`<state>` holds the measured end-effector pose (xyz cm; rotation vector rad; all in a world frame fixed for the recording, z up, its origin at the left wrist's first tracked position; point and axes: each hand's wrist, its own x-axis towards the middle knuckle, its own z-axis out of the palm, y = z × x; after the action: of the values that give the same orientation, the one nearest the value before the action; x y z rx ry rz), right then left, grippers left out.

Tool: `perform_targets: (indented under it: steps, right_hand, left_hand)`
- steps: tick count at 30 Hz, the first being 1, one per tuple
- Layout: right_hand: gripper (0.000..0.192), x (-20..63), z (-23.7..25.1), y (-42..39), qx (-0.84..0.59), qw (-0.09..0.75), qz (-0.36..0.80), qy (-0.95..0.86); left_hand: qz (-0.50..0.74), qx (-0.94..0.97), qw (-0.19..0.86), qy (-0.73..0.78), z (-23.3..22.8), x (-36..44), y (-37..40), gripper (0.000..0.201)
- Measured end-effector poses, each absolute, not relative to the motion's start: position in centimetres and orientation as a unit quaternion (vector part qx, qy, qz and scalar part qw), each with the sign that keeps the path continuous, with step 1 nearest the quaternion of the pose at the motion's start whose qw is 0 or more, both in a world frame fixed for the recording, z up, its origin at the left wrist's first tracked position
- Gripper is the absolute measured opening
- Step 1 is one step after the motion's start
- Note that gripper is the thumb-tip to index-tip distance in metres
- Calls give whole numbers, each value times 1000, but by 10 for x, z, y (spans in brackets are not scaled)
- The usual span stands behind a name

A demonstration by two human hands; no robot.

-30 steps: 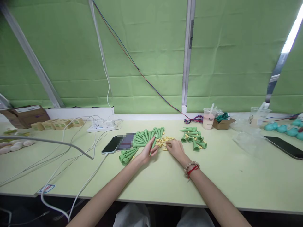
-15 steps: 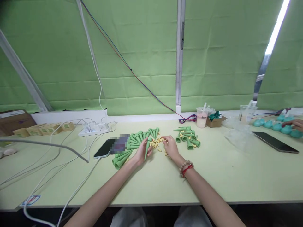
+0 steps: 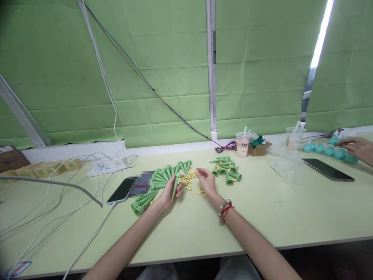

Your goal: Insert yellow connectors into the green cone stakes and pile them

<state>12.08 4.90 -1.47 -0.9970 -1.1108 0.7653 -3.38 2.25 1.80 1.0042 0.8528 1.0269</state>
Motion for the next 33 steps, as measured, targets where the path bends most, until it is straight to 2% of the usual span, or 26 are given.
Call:
perform_targets:
  steps: [5,10,14,25,33]
  right_hand:
    - [40,122,-14,49,-443,673,369,-463]
    - [56,119,-8,43,-419,657,451,-435]
    - [46,115,-2,35,-379,626,509,-454]
    - [37,108,-2,33,-367,609,414,-568]
    - [36,110,0,28,-396,580,407,-583]
  left_hand:
    - [448,435,665,410,23,-31,15,36]
    - [476,432,656,394,24,-31,16,36]
    - [525,446,628,364,24,-31,18,42]
    - [551,464,592,362,21,-29,16,43]
    - [524,609,472,364,17,-33,17,50]
